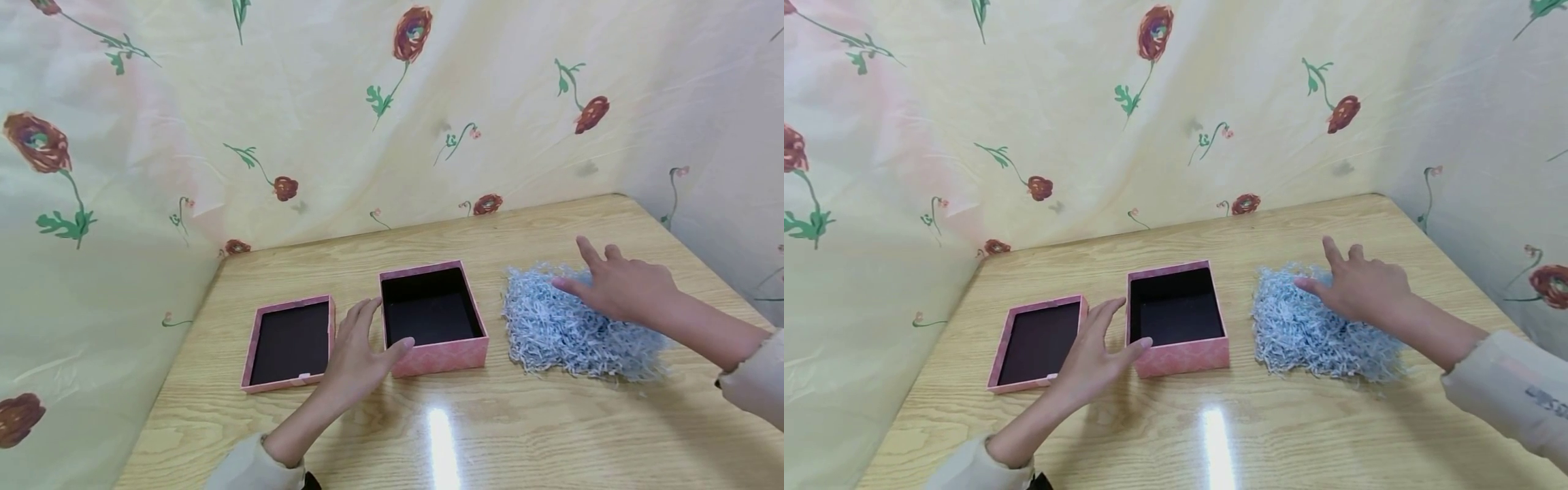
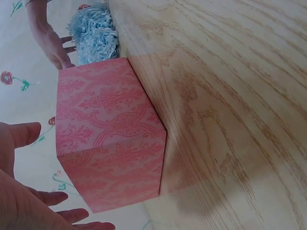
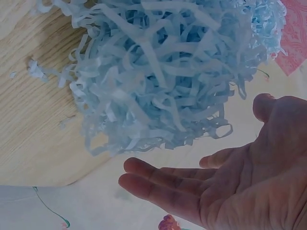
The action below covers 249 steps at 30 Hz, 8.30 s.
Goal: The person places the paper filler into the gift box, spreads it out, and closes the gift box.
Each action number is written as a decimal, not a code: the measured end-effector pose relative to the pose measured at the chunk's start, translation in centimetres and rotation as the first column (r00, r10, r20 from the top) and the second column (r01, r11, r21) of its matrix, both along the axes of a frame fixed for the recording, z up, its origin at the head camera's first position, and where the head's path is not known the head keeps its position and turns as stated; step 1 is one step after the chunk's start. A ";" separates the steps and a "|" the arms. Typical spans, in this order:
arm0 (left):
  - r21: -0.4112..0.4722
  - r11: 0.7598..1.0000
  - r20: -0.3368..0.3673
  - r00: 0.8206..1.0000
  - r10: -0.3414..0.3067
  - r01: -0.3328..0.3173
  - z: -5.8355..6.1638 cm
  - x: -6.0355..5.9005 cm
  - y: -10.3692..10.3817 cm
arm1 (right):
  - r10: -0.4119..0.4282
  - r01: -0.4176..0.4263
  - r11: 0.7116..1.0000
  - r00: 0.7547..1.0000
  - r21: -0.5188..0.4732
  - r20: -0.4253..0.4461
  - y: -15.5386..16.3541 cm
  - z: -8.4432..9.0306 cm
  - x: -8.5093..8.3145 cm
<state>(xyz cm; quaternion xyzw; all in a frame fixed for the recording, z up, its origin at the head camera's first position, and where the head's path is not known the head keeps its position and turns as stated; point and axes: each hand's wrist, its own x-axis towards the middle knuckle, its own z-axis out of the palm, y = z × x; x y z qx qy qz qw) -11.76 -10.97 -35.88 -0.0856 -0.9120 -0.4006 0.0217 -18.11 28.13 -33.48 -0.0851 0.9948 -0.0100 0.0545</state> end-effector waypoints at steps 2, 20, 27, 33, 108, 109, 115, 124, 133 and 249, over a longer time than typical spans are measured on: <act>0.006 1.000 0.001 1.000 0.001 -0.001 0.0 0.0 0.0 | 0.003 -0.003 1.000 1.000 0.003 0.000 0.1 0.0 0.0; 0.093 0.993 0.067 0.995 -0.073 0.066 -0.2 0.0 0.7 | 0.043 -0.035 0.996 0.995 -0.083 0.093 0.7 -1.2 -0.5; 0.155 0.988 0.127 0.991 -0.045 0.025 -0.5 -0.2 0.8 | 0.104 -0.079 0.980 0.986 -0.181 0.128 1.1 -2.0 -0.7; 0.211 0.977 0.143 0.989 -0.039 0.008 -0.9 -0.6 0.8 | 0.115 -0.078 0.972 0.980 -0.223 0.160 1.2 -2.9 -0.8; 0.245 0.969 0.154 0.987 -0.032 -0.007 -1.0 -0.6 0.9 | 0.169 -0.131 0.933 0.982 -0.334 0.089 3.3 -0.4 -2.9; 0.244 0.970 0.154 0.988 -0.032 -0.007 -1.0 -0.6 0.9 | 0.172 -0.134 0.930 0.982 -0.342 0.084 3.4 -0.2 -3.0; 0.241 0.970 0.159 0.987 -0.032 -0.008 -1.1 -0.5 0.8 | 0.163 -0.121 0.918 0.983 -0.379 0.081 3.9 1.2 -3.5; 0.232 0.973 0.165 0.986 -0.028 -0.011 -1.1 -0.5 0.8 | 0.137 -0.088 0.914 0.986 -0.397 0.097 4.3 2.1 -3.7; 0.229 0.973 0.167 0.986 -0.022 -0.017 -1.1 -0.4 0.8 | 0.095 -0.033 0.895 0.989 -0.444 0.117 4.9 3.9 -4.2; 0.243 0.970 0.138 0.990 -0.022 -0.012 -1.1 -0.4 0.6 | 0.296 -0.185 0.787 0.950 -0.588 0.099 -10.5 8.1 -5.3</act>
